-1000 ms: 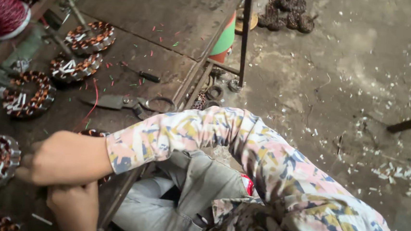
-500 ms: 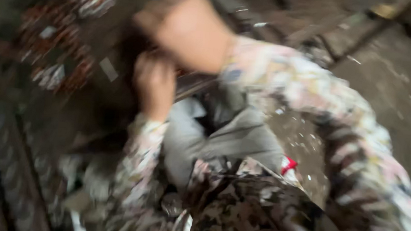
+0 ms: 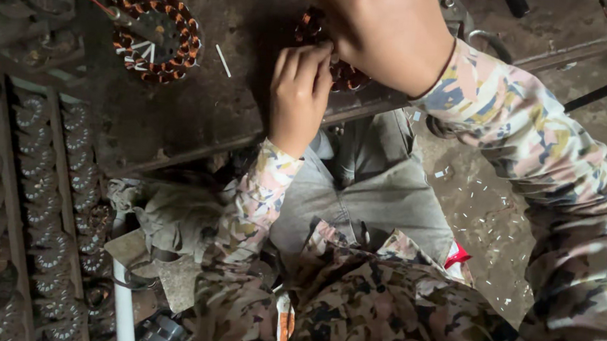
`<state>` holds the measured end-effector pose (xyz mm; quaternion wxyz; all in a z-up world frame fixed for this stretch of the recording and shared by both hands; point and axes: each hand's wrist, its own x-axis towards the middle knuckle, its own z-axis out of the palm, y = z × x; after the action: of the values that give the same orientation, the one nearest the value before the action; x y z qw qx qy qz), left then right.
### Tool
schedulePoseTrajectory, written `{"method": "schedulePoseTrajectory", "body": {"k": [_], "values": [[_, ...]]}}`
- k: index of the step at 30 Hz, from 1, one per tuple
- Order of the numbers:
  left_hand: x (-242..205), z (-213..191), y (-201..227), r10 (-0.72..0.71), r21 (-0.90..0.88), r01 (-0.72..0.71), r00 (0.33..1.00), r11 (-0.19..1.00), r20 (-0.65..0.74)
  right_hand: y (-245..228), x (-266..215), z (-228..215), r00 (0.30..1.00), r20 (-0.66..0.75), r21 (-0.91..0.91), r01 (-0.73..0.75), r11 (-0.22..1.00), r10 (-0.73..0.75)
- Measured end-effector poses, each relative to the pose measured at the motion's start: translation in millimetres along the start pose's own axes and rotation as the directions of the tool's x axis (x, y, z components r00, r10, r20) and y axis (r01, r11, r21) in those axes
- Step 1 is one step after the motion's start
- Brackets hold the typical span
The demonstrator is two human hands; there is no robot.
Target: The person sits on the floor and works on a circular stator, inserting white plastic tubes into the copper windings and connecting red and green wires. They use shears to cut the wires and continue the assembly process.
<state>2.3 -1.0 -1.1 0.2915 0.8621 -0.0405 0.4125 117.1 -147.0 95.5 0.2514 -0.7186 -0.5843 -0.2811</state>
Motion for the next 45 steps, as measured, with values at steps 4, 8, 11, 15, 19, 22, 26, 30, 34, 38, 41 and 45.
{"method": "schedulePoseTrajectory", "body": {"k": [4, 8, 11, 15, 19, 22, 26, 30, 34, 38, 41, 45], "values": [[-0.5, 1.4, 6.0, -0.168, -0.097, 0.167, 0.986, 0.981, -0.005, -4.1, 4.2, -3.1, 1.0, -0.014, -0.006, 0.007, 1.0, -0.008], [-0.3, 1.4, 5.8, -0.014, -0.001, 0.014, 0.999, 1.0, -0.04, -9.0, 8.9, -5.5, 1.0, -0.014, -0.024, -0.007, 1.0, 0.006], [0.0, 0.7, 4.3, -0.024, 0.032, 0.025, 1.0, 0.999, -0.012, -12.2, 10.2, -9.8, 1.0, -0.002, -0.036, -0.004, 0.999, 0.004], [3.1, 0.5, 4.2, -0.075, -0.01, 0.075, 0.997, 0.997, -0.01, -16.4, 12.4, -14.5, 0.999, -0.033, -0.065, 0.021, 0.998, -0.023], [8.1, -1.8, 4.3, -0.153, -0.143, 0.149, 0.988, 0.978, -0.021, -18.3, 16.7, -18.4, 0.999, -0.032, -0.083, 0.019, 0.996, -0.022], [11.1, -2.4, 5.5, -0.238, -0.22, 0.229, 0.971, 0.948, -0.015, -20.0, 18.4, -22.1, 0.999, -0.038, -0.071, 0.027, 0.997, -0.029], [11.7, -1.1, 8.6, -0.23, -0.187, 0.224, 0.973, 0.957, -0.014, -24.7, 18.5, -24.2, 0.999, -0.036, -0.078, 0.015, 0.997, -0.018], [13.8, 2.8, 9.1, -0.25, -0.161, 0.238, 0.967, 0.958, -0.057, -23.3, 17.6, -28.7, 0.999, -0.044, -0.04, 0.03, 0.999, -0.032], [10.9, -4.1, 4.1, -0.25, -0.304, 0.244, 0.968, 0.921, 0.021, -22.5, 17.0, -29.3, 1.0, -0.02, -0.053, -0.002, 0.999, 0.001], [13.2, -9.4, 2.9, -0.211, -0.345, 0.211, 0.977, 0.915, 0.037, -22.6, 18.8, -30.2, 0.999, -0.025, -0.01, 0.031, 0.999, -0.031], [14.8, -14.5, 4.0, -0.307, -0.432, 0.31, 0.948, 0.847, 0.08, -18.1, 18.0, -28.9, 0.999, 0.039, 0.058, 0.015, 0.998, -0.018], [21.0, -26.2, 3.4, -0.23, -0.356, 0.235, 0.971, 0.905, 0.056, 1.2, 3.4, -22.6, 0.981, 0.154, 0.303, -0.162, 0.939, 0.119]]}}
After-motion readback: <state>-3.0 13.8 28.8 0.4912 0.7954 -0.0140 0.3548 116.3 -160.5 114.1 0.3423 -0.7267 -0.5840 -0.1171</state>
